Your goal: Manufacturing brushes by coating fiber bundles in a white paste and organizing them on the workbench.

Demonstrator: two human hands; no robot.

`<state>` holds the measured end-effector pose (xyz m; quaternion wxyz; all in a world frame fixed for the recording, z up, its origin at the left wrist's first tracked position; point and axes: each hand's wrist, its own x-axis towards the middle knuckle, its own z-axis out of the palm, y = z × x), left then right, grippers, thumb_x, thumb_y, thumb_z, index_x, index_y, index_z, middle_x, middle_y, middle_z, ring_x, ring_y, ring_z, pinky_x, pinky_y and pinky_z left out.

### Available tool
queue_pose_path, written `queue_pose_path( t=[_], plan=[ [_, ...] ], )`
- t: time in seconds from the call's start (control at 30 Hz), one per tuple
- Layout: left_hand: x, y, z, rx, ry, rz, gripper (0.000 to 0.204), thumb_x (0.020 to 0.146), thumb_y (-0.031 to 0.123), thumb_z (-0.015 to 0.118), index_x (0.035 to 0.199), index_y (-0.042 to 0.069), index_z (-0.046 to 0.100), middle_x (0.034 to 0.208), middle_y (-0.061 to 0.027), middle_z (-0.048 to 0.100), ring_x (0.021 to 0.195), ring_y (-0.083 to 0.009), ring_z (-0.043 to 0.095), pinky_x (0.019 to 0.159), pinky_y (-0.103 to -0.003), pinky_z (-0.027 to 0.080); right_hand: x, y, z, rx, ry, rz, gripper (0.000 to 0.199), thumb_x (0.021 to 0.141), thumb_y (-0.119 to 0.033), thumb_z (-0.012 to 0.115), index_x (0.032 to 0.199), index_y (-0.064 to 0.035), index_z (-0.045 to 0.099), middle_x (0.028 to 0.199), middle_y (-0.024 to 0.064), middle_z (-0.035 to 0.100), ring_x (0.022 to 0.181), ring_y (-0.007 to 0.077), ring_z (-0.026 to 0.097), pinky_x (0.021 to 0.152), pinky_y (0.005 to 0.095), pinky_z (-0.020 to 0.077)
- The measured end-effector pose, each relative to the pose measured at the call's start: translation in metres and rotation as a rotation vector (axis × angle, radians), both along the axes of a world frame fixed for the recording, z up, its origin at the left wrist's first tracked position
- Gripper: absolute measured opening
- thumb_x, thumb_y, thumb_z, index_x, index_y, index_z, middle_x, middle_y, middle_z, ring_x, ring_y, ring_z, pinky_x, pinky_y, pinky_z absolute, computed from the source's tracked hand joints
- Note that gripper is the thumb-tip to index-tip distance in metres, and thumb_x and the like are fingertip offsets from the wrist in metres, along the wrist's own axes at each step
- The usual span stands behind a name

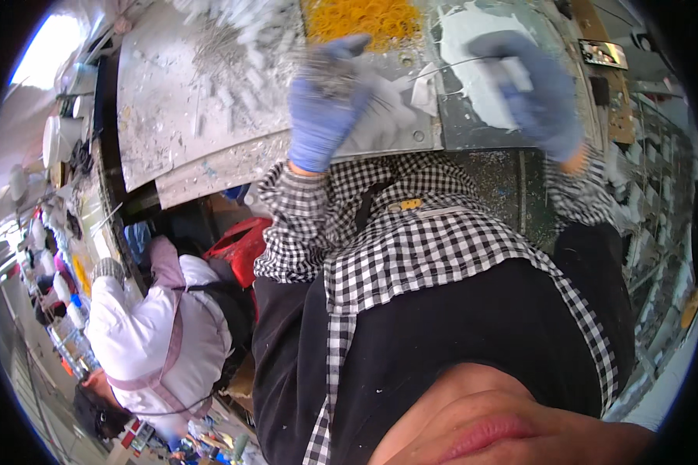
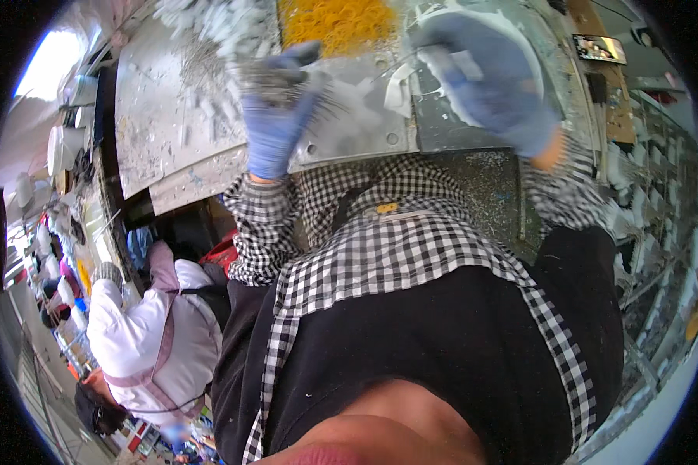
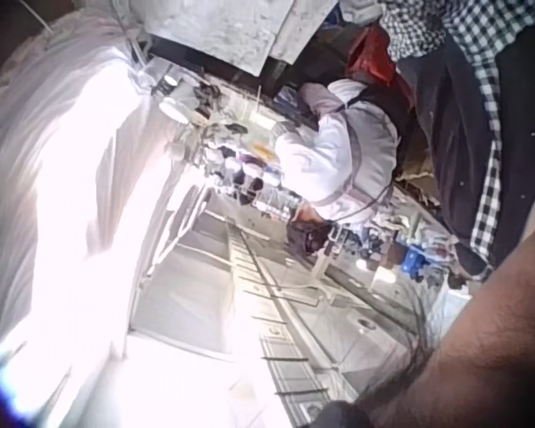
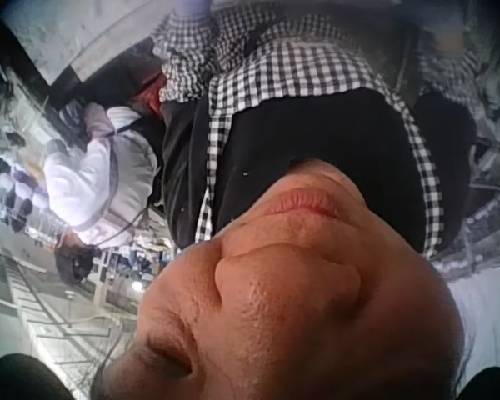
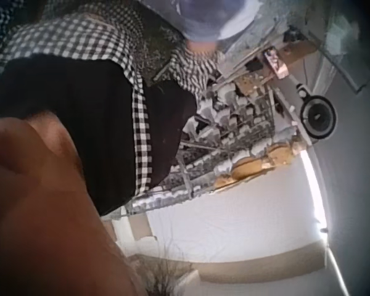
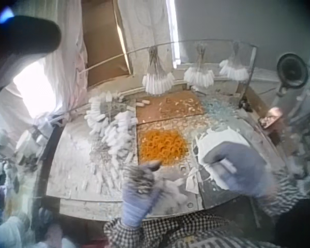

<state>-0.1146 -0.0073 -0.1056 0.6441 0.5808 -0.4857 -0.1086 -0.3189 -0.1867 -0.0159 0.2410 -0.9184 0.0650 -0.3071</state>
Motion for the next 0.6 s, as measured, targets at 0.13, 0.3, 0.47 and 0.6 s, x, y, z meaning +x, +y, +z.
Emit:
queue_pose_path(
  t=[0.13, 0.3, 0.47, 0.6],
  plan=[
    [-0.029, -0.029, -0.010, 0.282, 0.036, -0.113, 0.036, 0.089, 0.002, 0.076, 0.121, 0.005, 0.058, 0.109, -0.0078, 0.072, 0.099, -0.0147, 0.070, 0.085, -0.029, 0.058, 0.038, 0.009, -0.018, 0.009, 0.064, 0.286, 0.036, 0.097, -0.011, 0.065, 0.132, -0.0076, 0.061, 0.117, 0.0100, 0.071, 0.092, 0.0258, 0.070, 0.083, 0.0330, 0.0572],
    [-0.021, -0.025, -0.038, 0.264, -0.132, -0.159, 0.054, 0.088, 0.007, 0.077, 0.137, 0.006, 0.054, 0.107, -0.0095, 0.075, 0.091, -0.0199, 0.075, 0.083, -0.031, 0.061, 0.048, 0.006, 0.024, -0.064, -0.318, 0.352, 0.044, 0.096, -0.014, 0.066, 0.139, -0.0107, 0.059, 0.121, 0.0110, 0.070, 0.104, 0.0306, 0.069, 0.095, 0.0386, 0.0563],
    [-0.026, -0.042, -0.120, 0.485, 0.105, -0.276, 0.063, 0.091, 0.018, 0.077, 0.144, 0.002, 0.047, 0.122, -0.0122, 0.069, 0.105, -0.0200, 0.069, 0.092, -0.031, 0.057, 0.085, 0.043, -0.008, -0.175, 0.150, 0.401, 0.046, 0.093, -0.026, 0.072, 0.136, -0.0150, 0.064, 0.125, 0.0113, 0.069, 0.118, 0.0311, 0.065, 0.102, 0.0406, 0.0535],
    [-0.020, -0.033, -0.181, 0.618, 0.049, -0.317, 0.060, 0.093, 0.018, 0.074, 0.144, 0.002, 0.047, 0.119, -0.0123, 0.068, 0.100, -0.0190, 0.068, 0.090, -0.031, 0.057, 0.086, 0.045, -0.018, -0.323, -0.165, 0.521, 0.056, 0.086, -0.045, 0.074, 0.132, -0.0137, 0.066, 0.130, 0.0124, 0.067, 0.119, 0.0325, 0.064, 0.101, 0.0438, 0.0532]
  ],
)
